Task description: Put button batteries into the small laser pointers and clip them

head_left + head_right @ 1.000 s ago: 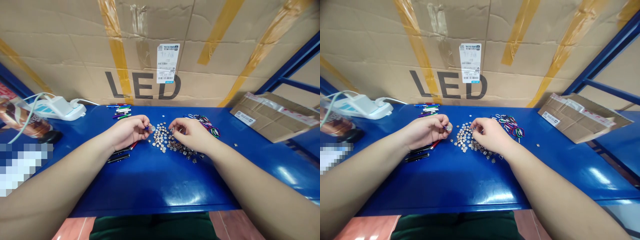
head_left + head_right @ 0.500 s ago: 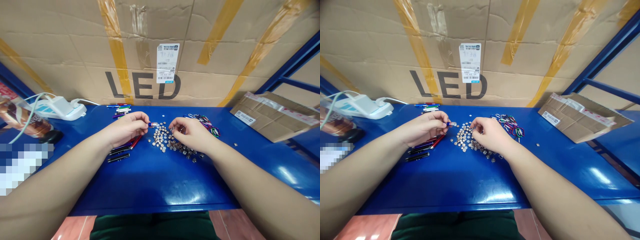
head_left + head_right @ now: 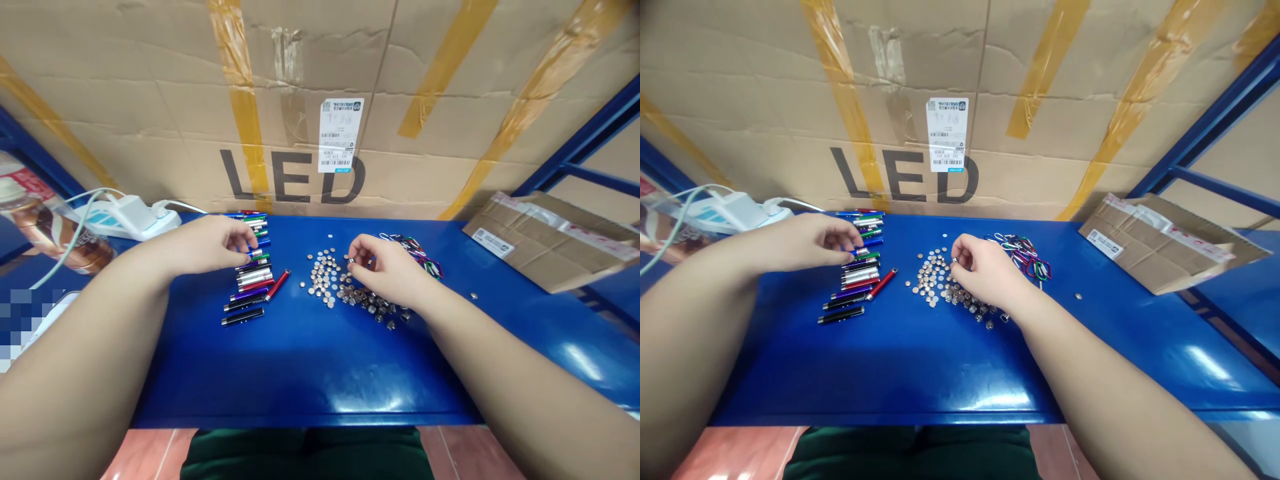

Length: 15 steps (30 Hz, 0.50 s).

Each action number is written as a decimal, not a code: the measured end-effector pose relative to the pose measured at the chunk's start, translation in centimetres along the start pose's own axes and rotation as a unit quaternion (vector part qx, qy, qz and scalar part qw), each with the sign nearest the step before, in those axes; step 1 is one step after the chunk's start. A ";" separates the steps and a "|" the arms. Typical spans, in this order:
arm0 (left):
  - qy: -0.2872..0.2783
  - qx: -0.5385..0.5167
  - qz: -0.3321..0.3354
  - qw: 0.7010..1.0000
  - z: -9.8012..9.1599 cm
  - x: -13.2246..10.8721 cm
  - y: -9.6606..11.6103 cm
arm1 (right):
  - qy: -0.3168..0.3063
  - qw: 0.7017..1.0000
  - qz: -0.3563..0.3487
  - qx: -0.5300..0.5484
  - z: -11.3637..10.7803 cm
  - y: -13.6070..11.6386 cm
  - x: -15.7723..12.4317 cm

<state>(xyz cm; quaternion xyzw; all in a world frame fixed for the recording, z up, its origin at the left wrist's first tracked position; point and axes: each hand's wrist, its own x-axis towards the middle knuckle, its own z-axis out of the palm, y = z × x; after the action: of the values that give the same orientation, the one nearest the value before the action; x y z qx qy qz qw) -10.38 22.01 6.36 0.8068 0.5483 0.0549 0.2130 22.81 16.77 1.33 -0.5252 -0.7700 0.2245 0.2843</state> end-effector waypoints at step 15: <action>-0.094 0.056 0.002 0.994 -0.8 -1.5 0.5 | -0.010 1.000 0.009 -0.004 -0.2 -0.5 -0.1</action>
<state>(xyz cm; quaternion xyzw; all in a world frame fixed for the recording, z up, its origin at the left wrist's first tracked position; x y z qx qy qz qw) -10.82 20.76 7.47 0.8202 0.5266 -0.0515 0.2176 22.69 16.51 1.78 -0.5307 -0.7693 0.2291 0.2721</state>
